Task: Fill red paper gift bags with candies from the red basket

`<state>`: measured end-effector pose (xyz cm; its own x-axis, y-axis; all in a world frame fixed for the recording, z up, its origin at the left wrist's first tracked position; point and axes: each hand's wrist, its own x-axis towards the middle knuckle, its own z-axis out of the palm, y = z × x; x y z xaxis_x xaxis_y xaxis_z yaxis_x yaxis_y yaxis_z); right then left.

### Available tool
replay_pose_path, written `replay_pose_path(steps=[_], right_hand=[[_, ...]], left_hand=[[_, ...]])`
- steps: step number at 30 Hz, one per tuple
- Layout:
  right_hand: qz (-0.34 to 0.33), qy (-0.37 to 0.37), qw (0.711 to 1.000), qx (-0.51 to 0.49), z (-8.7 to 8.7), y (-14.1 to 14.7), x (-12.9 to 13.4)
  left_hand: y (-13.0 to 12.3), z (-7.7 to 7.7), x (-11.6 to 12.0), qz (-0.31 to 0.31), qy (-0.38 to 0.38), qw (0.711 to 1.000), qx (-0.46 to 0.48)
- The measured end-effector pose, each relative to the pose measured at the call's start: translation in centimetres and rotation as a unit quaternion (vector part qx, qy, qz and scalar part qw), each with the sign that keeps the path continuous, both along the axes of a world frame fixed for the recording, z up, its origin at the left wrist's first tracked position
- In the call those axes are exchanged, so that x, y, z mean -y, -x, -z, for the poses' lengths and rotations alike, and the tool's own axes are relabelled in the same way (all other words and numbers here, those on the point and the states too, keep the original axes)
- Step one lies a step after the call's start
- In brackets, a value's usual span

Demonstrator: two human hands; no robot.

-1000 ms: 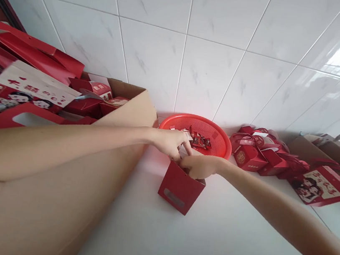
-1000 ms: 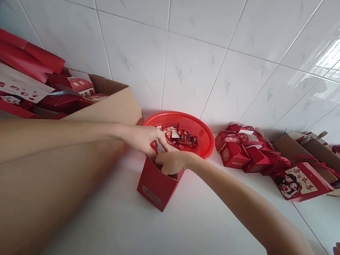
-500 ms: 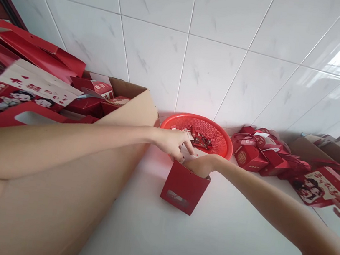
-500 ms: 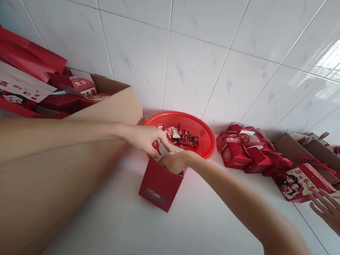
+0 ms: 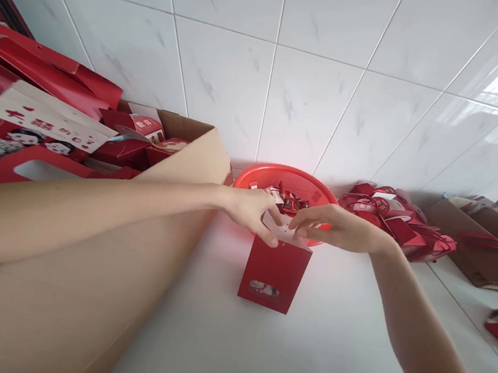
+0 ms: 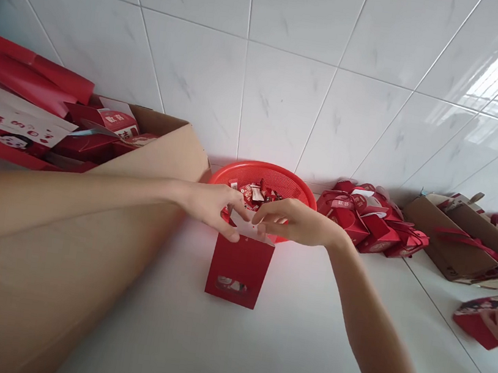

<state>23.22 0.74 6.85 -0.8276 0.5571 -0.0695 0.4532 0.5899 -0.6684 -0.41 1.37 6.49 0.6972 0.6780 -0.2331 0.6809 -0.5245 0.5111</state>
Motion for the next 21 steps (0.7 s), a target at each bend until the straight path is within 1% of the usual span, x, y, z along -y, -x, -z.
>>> replay_pose_path(steps=[2,4,6,8,10,12,14,16,17,19,21], right_hand=[[0.082,-0.038,0.994,-0.065,0.8,-0.9,0.5],[0.158,-0.075,0.979,-0.107,1.9,-1.5,0.8],[0.206,-0.086,0.967,-0.121,3.4,-1.9,0.9],[0.228,-0.073,0.963,-0.123,4.8,-2.1,0.9],[0.225,-0.05,0.964,-0.136,6.0,-2.2,0.8],[0.207,-0.014,0.963,-0.175,6.8,-2.1,0.7],[0.184,0.046,0.955,-0.229,7.2,-2.0,0.7],[0.164,0.097,0.939,-0.286,7.3,-1.8,0.6],[0.151,0.11,0.931,-0.313,7.2,-1.6,0.6],[0.132,0.111,0.916,-0.361,7.2,-1.3,0.6],[0.141,0.105,0.903,-0.392,7.2,-0.9,0.5]], left_hand=[[-0.1,0.2,0.0,0.004,-0.021,0.999,-0.033],[-0.2,0.4,0.0,0.019,-0.041,0.998,-0.036],[-0.3,0.6,-0.1,0.029,-0.059,0.998,-0.016],[-0.3,0.8,-0.1,0.031,-0.069,0.997,0.004],[-0.3,0.8,-0.1,0.033,-0.073,0.996,0.028],[-0.2,0.6,-0.1,0.033,-0.066,0.995,0.063],[-0.1,0.4,-0.2,0.025,-0.057,0.992,0.109],[0.1,0.1,-0.5,-0.004,-0.049,0.987,0.155],[0.2,0.0,-0.6,-0.024,-0.047,0.983,0.177],[0.5,-0.2,-1.0,-0.063,-0.045,0.974,0.213],[0.7,-0.3,-1.4,-0.089,-0.052,0.966,0.235]])
